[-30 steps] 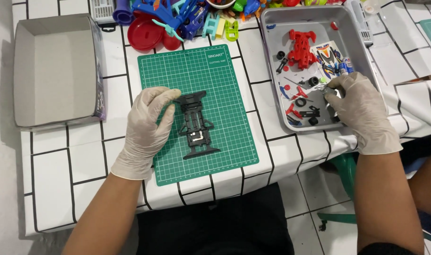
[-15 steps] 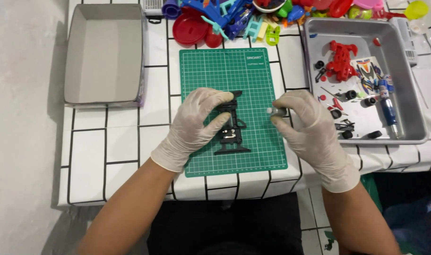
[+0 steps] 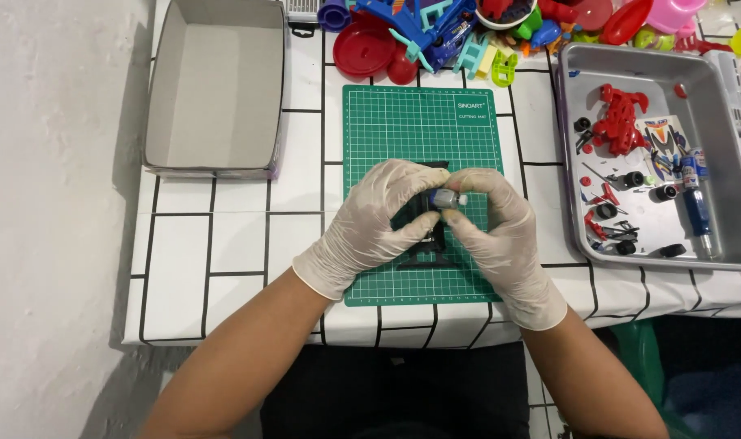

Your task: The person assembles a black plastic toy frame on a green cutting mat. They insert a small blue and white battery into the frame, attach a black plastic piece, and then place a small figurine into the assembly.

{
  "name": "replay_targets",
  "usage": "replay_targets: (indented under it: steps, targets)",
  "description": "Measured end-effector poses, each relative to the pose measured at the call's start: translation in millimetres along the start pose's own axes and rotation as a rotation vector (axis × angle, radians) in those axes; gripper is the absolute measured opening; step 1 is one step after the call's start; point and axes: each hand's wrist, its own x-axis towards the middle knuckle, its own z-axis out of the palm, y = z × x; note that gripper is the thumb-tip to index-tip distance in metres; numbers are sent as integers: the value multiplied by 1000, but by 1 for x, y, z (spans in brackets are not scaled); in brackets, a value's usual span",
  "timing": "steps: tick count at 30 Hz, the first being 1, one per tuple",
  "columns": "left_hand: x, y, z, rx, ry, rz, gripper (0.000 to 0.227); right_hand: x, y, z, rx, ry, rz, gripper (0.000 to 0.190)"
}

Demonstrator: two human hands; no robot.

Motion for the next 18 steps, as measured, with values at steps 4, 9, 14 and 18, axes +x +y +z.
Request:
replay_targets:
  steps: [4,9,14,18]
  targets:
    - [-1,0,1,-5,12,6,33,-5,13,1,131,29,113,28]
    - [-5,-4,7,32,22,6,29,-7,18,2,210,21,166,32]
    - [-6,-6,7,-1,16,-13,26,-2,13,-1,176,-12,134,30]
    - [-9,-5,5,-27,2,-62,27,0,7,-6,121,-74,121,37]
